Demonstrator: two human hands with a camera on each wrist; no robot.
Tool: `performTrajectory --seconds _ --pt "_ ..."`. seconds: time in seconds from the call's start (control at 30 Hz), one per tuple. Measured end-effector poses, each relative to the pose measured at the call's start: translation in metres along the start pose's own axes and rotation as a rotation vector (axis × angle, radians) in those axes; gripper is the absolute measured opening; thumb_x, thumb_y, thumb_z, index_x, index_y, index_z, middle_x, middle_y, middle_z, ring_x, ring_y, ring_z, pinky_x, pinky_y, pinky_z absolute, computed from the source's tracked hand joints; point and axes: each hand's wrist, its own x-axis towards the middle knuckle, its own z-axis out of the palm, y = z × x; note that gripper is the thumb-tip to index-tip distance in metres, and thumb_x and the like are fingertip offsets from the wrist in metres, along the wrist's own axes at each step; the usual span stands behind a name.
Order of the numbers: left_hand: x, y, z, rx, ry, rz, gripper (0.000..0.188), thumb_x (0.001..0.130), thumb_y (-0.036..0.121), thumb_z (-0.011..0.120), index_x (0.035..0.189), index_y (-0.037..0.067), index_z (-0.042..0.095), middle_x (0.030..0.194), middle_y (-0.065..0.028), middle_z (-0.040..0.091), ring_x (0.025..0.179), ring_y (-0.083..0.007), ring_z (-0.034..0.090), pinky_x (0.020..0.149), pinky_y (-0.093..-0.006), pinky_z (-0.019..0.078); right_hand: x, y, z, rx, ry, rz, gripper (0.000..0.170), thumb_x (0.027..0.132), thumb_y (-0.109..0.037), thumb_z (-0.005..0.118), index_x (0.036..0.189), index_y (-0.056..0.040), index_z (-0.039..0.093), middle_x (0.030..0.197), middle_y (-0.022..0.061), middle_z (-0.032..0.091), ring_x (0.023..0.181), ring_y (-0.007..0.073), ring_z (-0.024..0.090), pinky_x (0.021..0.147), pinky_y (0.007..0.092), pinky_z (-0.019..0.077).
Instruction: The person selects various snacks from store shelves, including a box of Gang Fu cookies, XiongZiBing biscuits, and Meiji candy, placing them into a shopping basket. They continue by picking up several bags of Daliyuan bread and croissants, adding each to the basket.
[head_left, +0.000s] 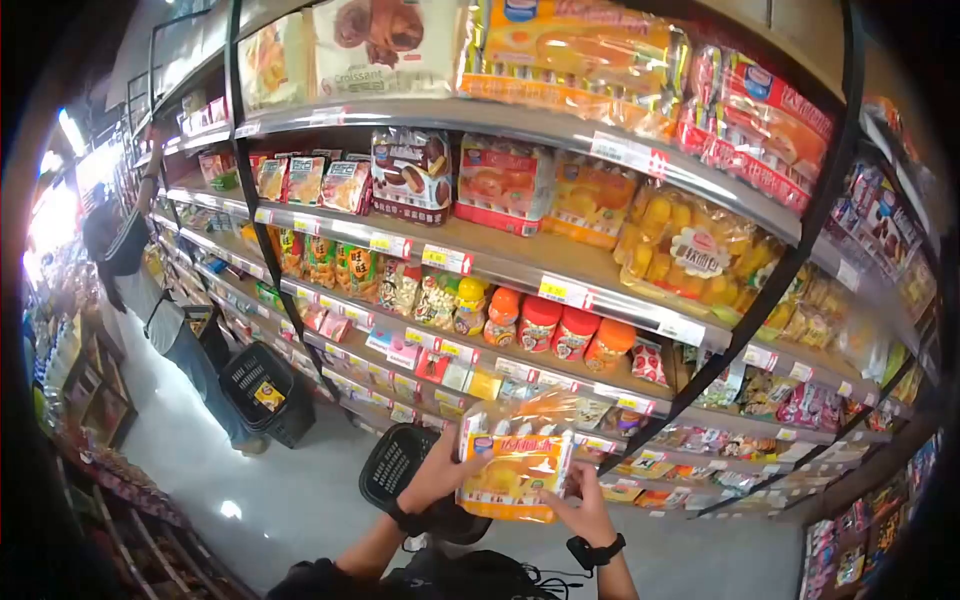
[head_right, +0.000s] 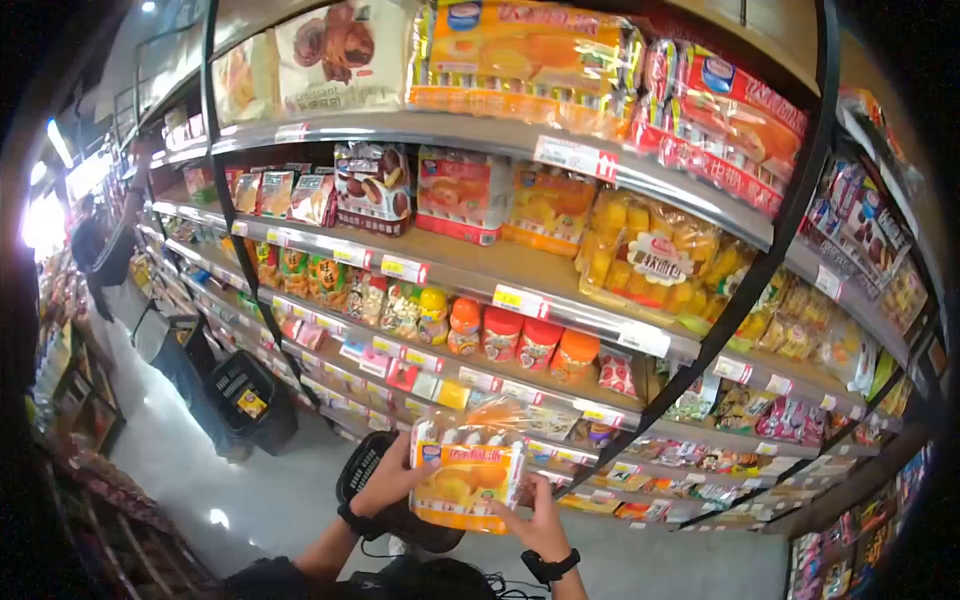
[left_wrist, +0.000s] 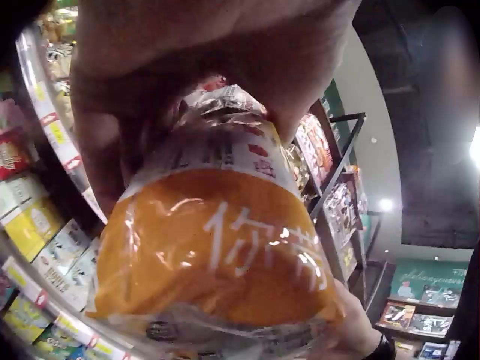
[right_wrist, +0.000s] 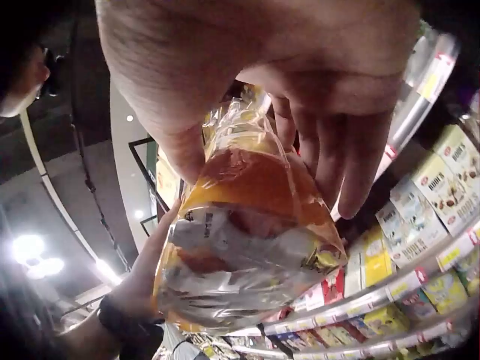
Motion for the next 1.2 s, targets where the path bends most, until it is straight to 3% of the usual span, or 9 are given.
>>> performTrajectory --seconds 0.2,0.33,0.47,0.53,0.67,0.83,0.9,0.93,1.2 --pt "0.077 0.069 -0.004 -0.068 -0.095 0.204 0.055 0.095 0.017 0.068 0.14 -0.001 0.041 0.124 -0.0062 0.06 0.11 -0.0117 0.057 0.094 -0.0288 0.049 0.055 -0.069 -0.018 -0.328 0.108 -0.262 0.082 0.079 -0.026 0.085 0.139 0.0091 0.041 0.122 0.017 0.053 0.109 0.021 0.058 0.084 0.0308 0.05" --pt "0.124 0.126 -0.016 -0.171 -0.194 0.262 0.052 0.096 0.02 0.068 0.136 -0.002 0.043 0.121 -0.0077 0.061 0.109 -0.0124 0.059 0.095 -0.0289 0.0487 0.102 -0.128 -0.013 -0.531 0.28 -0.333 0.07 0.08 -0.022 0.083 0.133 0.006 0.048 0.104 0.0092 0.049 0.095 0.0197 0.051 0.082 0.0309 0.0447" --pt "0.164 0.164 -0.042 -0.173 -0.209 0.105 0.042 0.096 0.021 0.068 0.124 -0.003 0.047 0.12 -0.0121 0.063 0.107 -0.0148 0.061 0.093 -0.0302 0.0497 0.15 -0.141 -0.017 -0.219 0.274 -0.291 0.057 0.087 -0.016 0.077 0.134 0.0041 0.051 0.107 0.0032 0.057 0.092 0.0109 0.056 0.079 0.0253 0.0481" --pt "0.2 0.161 -0.05 -0.205 -0.286 0.2 0.04 0.097 0.019 0.066 0.127 -0.002 0.048 0.122 -0.0112 0.062 0.11 -0.0147 0.06 0.095 -0.0297 0.0489 0.172 -0.148 -0.018 -0.094 0.271 -0.254 0.043 0.093 -0.009 0.069 0.132 0.0036 0.054 0.115 0.0038 0.062 0.102 0.009 0.059 0.086 0.0254 0.0497" --pt "0.25 0.166 -0.04 -0.248 -0.391 0.311 0.045 0.096 0.014 0.065 0.135 0.0 0.046 0.123 -0.0108 0.062 0.112 -0.0151 0.06 0.096 -0.0309 0.0491 0.204 -0.173 -0.019 -0.148 0.413 -0.19 0.042 0.093 -0.018 0.072 0.127 0.0004 0.057 0.101 -0.0008 0.065 0.073 0.0025 0.057 0.062 0.0185 0.0448" --pt "0.297 0.179 -0.017 -0.264 -0.418 0.479 0.052 0.094 0.02 0.069 0.137 0.001 0.047 0.122 -0.0112 0.058 0.11 -0.0174 0.057 0.095 -0.0329 0.0474 0.253 -0.169 -0.037 -0.181 0.513 -0.301 0.039 0.094 -0.018 0.07 0.125 0.0024 0.059 0.106 0.0038 0.066 0.075 0.0056 0.059 0.064 0.0219 0.0468" --pt "0.325 0.174 -0.013 0.225 -0.101 0.622 0.056 0.091 0.029 0.072 0.135 0.001 0.05 0.116 -0.0136 0.052 0.105 -0.021 0.05 0.096 -0.0346 0.0431 0.27 -0.171 -0.039 -0.165 0.584 -0.332 0.042 0.094 -0.019 0.07 0.128 0.0027 0.058 0.108 0.0042 0.065 0.072 0.0052 0.058 0.061 0.0211 0.0457" --pt "0.336 0.172 -0.01 0.244 -0.061 0.529 0.072 0.086 0.045 0.073 0.139 0.004 0.049 0.125 -0.0268 0.048 0.119 -0.0383 0.043 0.109 -0.0474 0.0302 0.278 -0.168 -0.044 -0.172 0.585 -0.362 0.043 0.094 -0.019 0.07 0.129 0.0027 0.057 0.107 0.0042 0.065 0.072 0.0048 0.058 0.061 0.0205 0.0454" --pt "0.375 0.174 -0.002 -0.033 -0.155 0.706 0.062 0.086 0.02 0.076 0.137 -0.004 0.049 0.127 -0.0221 0.045 0.121 -0.0301 0.05 0.106 -0.0367 0.0409 0.304 -0.164 -0.055 -0.339 0.677 -0.48 0.051 0.093 -0.019 0.071 0.135 0.0032 0.052 0.11 0.0053 0.065 0.071 0.0092 0.061 0.06 0.0253 0.0475"
